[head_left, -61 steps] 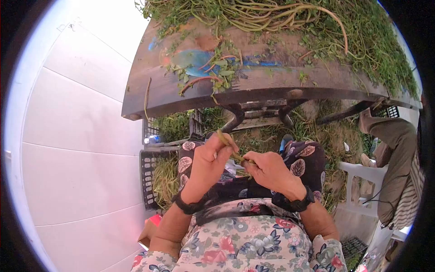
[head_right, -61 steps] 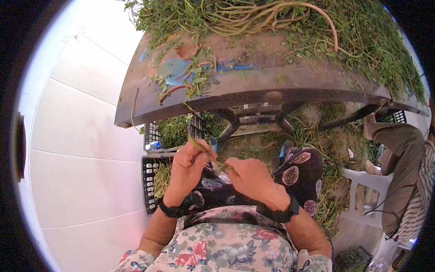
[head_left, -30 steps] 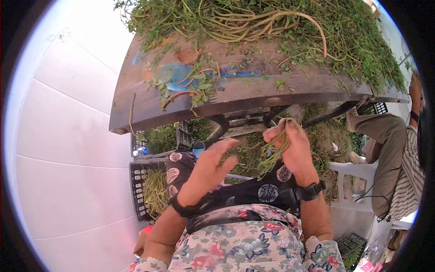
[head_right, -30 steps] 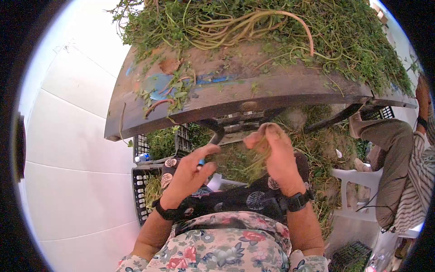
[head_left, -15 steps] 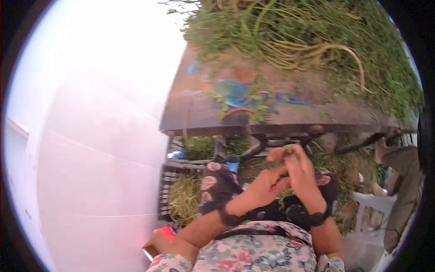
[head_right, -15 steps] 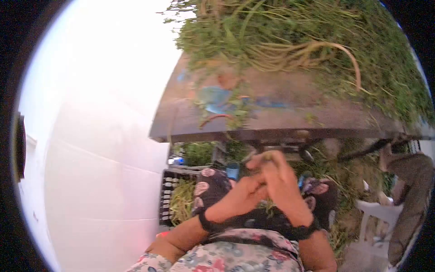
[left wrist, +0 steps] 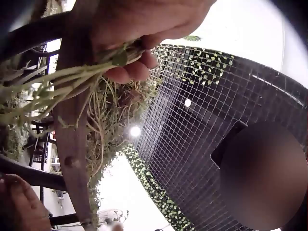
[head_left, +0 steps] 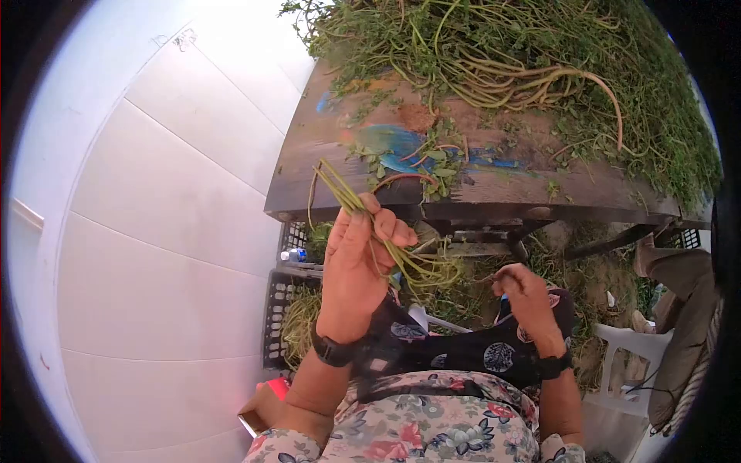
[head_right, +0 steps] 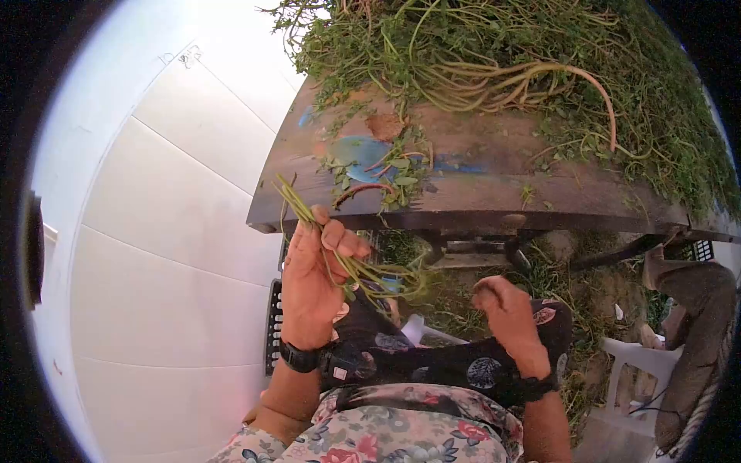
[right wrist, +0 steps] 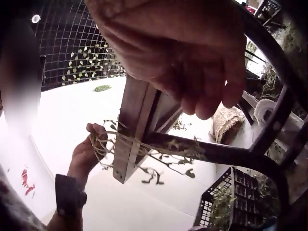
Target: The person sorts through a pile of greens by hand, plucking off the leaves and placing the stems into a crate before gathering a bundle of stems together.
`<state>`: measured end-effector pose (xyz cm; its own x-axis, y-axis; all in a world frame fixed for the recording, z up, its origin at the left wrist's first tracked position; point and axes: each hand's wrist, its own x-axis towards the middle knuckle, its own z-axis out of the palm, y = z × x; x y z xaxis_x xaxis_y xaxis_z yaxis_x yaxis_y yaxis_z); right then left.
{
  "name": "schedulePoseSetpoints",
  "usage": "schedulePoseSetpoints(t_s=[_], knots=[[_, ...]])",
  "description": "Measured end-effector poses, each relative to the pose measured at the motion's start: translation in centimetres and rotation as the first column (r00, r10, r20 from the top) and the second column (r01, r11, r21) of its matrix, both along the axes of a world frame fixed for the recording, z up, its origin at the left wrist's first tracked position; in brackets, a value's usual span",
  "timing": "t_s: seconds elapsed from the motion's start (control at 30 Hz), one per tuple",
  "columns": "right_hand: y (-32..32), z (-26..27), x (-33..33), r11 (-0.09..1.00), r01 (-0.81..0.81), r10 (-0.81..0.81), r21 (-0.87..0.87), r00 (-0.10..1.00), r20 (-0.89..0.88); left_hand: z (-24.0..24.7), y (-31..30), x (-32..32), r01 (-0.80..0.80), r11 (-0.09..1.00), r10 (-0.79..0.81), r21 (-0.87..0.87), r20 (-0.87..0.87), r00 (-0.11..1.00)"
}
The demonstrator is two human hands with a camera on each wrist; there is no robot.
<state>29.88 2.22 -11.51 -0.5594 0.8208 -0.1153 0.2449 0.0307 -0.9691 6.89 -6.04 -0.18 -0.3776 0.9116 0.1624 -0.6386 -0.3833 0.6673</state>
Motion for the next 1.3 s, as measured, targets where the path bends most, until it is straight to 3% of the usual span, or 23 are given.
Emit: schedulePoseSetpoints(t_s=[0.13,0.37,0.43,0.57,0.6,0.7,0.83,0.93,1.03,1.13,1.23,1.3], knots=[[0.2,3.1,0.4,0.998,0.054,-0.054,0.013,0.998,-0.037,-1.0,0.3,0.3,0.049,0.998,-0.051,0.031,0.076,0.996],[-1.6,7.3,-2.4,0.953,-0.011,0.049,0.302,0.992,-0.120,-0.4,0.4,1.0,0.082,0.997,-0.082,0.005,0.071,0.994],[-2.3,8.0,-2.2,0.971,-0.050,0.073,0.236,0.993,-0.089,-0.7,0.4,0.8,0.078,0.995,-0.083,0.058,0.071,0.994],[-3.4,8.2,-4.0,0.942,-0.127,0.165,0.309,0.981,-0.101,0.0,0.7,1.4,-0.032,0.999,0.031,0.025,0.057,0.998],[-3.7,8.8,-4.5,0.942,-0.117,0.152,0.314,0.985,-0.088,-0.3,0.7,1.5,-0.020,0.997,0.016,0.079,0.049,0.999],[-3.7,8.5,-5.8,0.891,-0.071,0.100,0.449,0.994,-0.042,0.0,0.6,2.4,-0.106,0.993,0.106,-0.043,0.002,0.994],[-2.9,6.4,-6.7,0.830,-0.040,0.102,0.557,0.992,-0.080,-0.2,0.2,2.9,-0.085,0.995,0.083,-0.055,-0.035,0.996],[-3.2,6.8,-6.5,0.945,-0.022,0.080,0.325,0.983,-0.165,0.1,-0.1,2.6,-0.110,0.991,0.106,-0.081,-0.046,0.993],[-3.2,6.8,-5.9,0.997,-0.064,0.051,-0.043,0.964,-0.260,-0.8,0.1,2.2,-0.076,0.997,0.076,-0.010,-0.064,0.995],[-3.2,7.6,-5.9,0.989,-0.058,0.089,0.136,0.969,-0.232,-1.0,0.2,2.4,-0.092,0.996,0.091,-0.017,-0.076,0.993],[-3.3,6.7,-6.6,0.894,0.031,0.014,0.447,0.995,-0.099,-0.1,0.4,4.4,-0.131,0.987,0.129,-0.097,-0.030,0.991],[-2.7,6.6,-6.2,0.906,0.023,0.026,0.423,0.993,-0.111,-0.3,0.5,4.5,-0.110,0.992,0.104,-0.059,-0.088,0.991]])
